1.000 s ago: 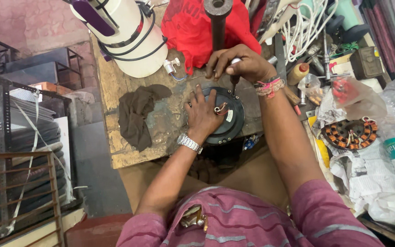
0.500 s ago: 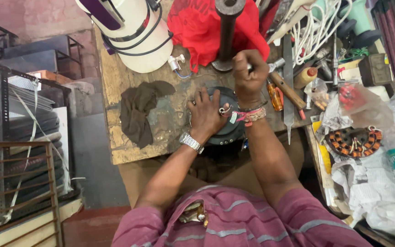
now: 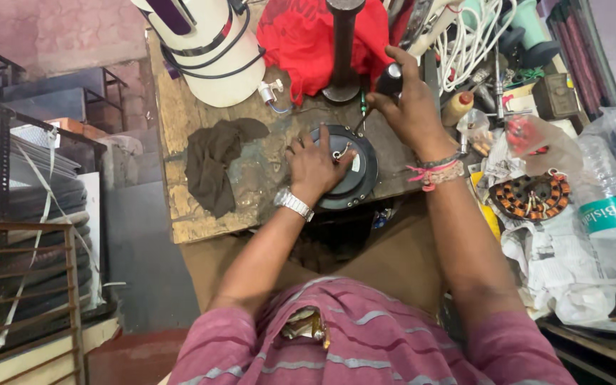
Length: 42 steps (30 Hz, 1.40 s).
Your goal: The person is repairing a circular electronic device, likely a fan motor, on a cluttered workbench. They use a screwdriver to tighten screws on the device's casing and manipulate internal wires and components.
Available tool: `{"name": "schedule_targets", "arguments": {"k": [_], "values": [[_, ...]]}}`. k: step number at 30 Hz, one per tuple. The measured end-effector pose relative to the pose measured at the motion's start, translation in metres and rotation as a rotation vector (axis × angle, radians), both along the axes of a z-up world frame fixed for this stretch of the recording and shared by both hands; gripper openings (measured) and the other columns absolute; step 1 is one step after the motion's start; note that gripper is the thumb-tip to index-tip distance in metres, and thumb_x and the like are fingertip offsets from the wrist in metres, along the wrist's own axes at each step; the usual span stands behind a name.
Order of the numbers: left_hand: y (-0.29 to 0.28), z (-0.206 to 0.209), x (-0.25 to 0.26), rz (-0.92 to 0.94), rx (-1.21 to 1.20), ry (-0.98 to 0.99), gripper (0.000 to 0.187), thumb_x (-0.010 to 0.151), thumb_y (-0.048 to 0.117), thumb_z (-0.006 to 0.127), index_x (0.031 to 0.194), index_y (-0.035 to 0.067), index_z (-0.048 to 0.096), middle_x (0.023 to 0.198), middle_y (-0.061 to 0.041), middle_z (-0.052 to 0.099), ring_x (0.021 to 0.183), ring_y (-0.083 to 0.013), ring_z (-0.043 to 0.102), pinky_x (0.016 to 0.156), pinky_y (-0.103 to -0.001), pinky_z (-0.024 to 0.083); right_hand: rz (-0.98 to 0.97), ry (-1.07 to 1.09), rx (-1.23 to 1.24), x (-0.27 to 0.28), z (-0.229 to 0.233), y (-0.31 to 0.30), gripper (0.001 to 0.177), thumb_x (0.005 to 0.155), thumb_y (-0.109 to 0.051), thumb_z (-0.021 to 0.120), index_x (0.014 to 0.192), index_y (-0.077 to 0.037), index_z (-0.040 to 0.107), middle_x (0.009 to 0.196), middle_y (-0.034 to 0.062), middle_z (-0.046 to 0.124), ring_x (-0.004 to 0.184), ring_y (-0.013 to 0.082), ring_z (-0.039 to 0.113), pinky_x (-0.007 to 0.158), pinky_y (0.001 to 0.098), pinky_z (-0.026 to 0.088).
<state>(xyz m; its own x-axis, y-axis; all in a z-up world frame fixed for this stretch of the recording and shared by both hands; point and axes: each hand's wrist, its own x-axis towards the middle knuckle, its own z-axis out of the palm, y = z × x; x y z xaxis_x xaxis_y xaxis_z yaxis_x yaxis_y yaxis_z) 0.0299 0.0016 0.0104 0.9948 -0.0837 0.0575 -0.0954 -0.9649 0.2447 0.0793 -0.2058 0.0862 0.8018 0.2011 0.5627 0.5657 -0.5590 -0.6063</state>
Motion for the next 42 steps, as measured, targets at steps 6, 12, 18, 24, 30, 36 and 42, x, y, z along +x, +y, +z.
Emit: {"name": "schedule_targets", "arguments": {"k": [6, 12, 18, 24, 30, 36, 42], "values": [[0.029, 0.024, 0.012, 0.032, -0.054, 0.552, 0.134, 0.069, 0.093, 0.052, 0.170, 0.019, 0.005, 0.153, -0.040, 0.036, 0.133, -0.0531, 0.049, 0.107, -0.059, 0.044, -0.040, 0.021, 0.150, -0.037, 0.024, 0.000, 0.077, 0.099, 0.004, 0.079, 0.159, -0.009, 0.032, 0.114, 0.0119, 0.070, 0.102, 0.0242, 0.074, 0.089, 0.0337, 0.063], [0.051, 0.001, 0.003, -0.570, -0.100, 0.027, 0.134, 0.057, 0.079, 0.080, 0.161, 0.017, 0.022, 0.164, -0.021, 0.028, 0.150, -0.0447, 0.024, 0.114, -0.074, 0.012, -0.098, 0.047, 0.049, -0.071, 0.042, -0.018, 0.075, 0.101, 0.006, 0.074, 0.161, -0.005, 0.030, 0.114, 0.0133, 0.070, 0.103, 0.0230, 0.074, 0.089, 0.0341, 0.062], [0.028, -0.008, -0.013, -0.317, -0.216, -0.033, 0.129, 0.053, 0.070, 0.086, 0.159, 0.020, 0.031, 0.158, -0.020, 0.036, 0.146, -0.0433, 0.032, 0.113, -0.072, 0.019, -0.112, 0.063, -0.028, -0.079, 0.042, -0.024, 0.071, 0.101, 0.004, 0.073, 0.157, -0.006, 0.032, 0.117, 0.0132, 0.072, 0.103, 0.0257, 0.075, 0.085, 0.0350, 0.062], [-0.010, 0.000, -0.009, -0.005, -0.167, 0.050, 0.126, 0.056, 0.072, 0.086, 0.153, 0.010, 0.034, 0.159, -0.020, 0.030, 0.147, -0.0440, 0.026, 0.109, -0.078, 0.016, -0.154, -0.006, -0.067, -0.073, 0.039, -0.024, 0.072, 0.097, 0.004, 0.076, 0.155, -0.006, 0.034, 0.119, 0.0145, 0.069, 0.105, 0.0265, 0.073, 0.090, 0.0372, 0.059], [-0.011, -0.002, -0.009, -0.001, -0.170, 0.016, 0.124, 0.056, 0.072, 0.085, 0.152, 0.009, 0.037, 0.158, -0.021, 0.029, 0.146, -0.0444, 0.027, 0.109, -0.077, 0.018, -0.120, 0.103, -0.026, -0.066, 0.038, -0.020, 0.065, 0.095, 0.004, 0.075, 0.151, -0.004, 0.042, 0.118, 0.0148, 0.069, 0.105, 0.0302, 0.073, 0.090, 0.0390, 0.058], [-0.011, -0.008, -0.010, -0.016, -0.180, -0.025, 0.124, 0.057, 0.074, 0.084, 0.151, 0.007, 0.037, 0.158, -0.023, 0.030, 0.147, -0.0448, 0.027, 0.107, -0.079, 0.019, -0.123, -0.051, -0.120, -0.061, 0.038, -0.017, 0.064, 0.092, 0.003, 0.077, 0.147, -0.001, 0.044, 0.127, 0.0234, 0.063, 0.111, 0.0398, 0.068, 0.093, 0.0437, 0.054], [-0.012, -0.009, -0.009, -0.017, -0.177, -0.021, 0.125, 0.057, 0.074, 0.084, 0.150, 0.007, 0.035, 0.157, -0.024, 0.030, 0.146, -0.0446, 0.027, 0.106, -0.079, 0.019, -0.154, 0.168, -0.046, -0.055, 0.029, -0.016, 0.062, 0.095, 0.000, 0.076, 0.148, -0.003, 0.045, 0.124, 0.0195, 0.065, 0.110, 0.0368, 0.069, 0.092, 0.0422, 0.054]]}}
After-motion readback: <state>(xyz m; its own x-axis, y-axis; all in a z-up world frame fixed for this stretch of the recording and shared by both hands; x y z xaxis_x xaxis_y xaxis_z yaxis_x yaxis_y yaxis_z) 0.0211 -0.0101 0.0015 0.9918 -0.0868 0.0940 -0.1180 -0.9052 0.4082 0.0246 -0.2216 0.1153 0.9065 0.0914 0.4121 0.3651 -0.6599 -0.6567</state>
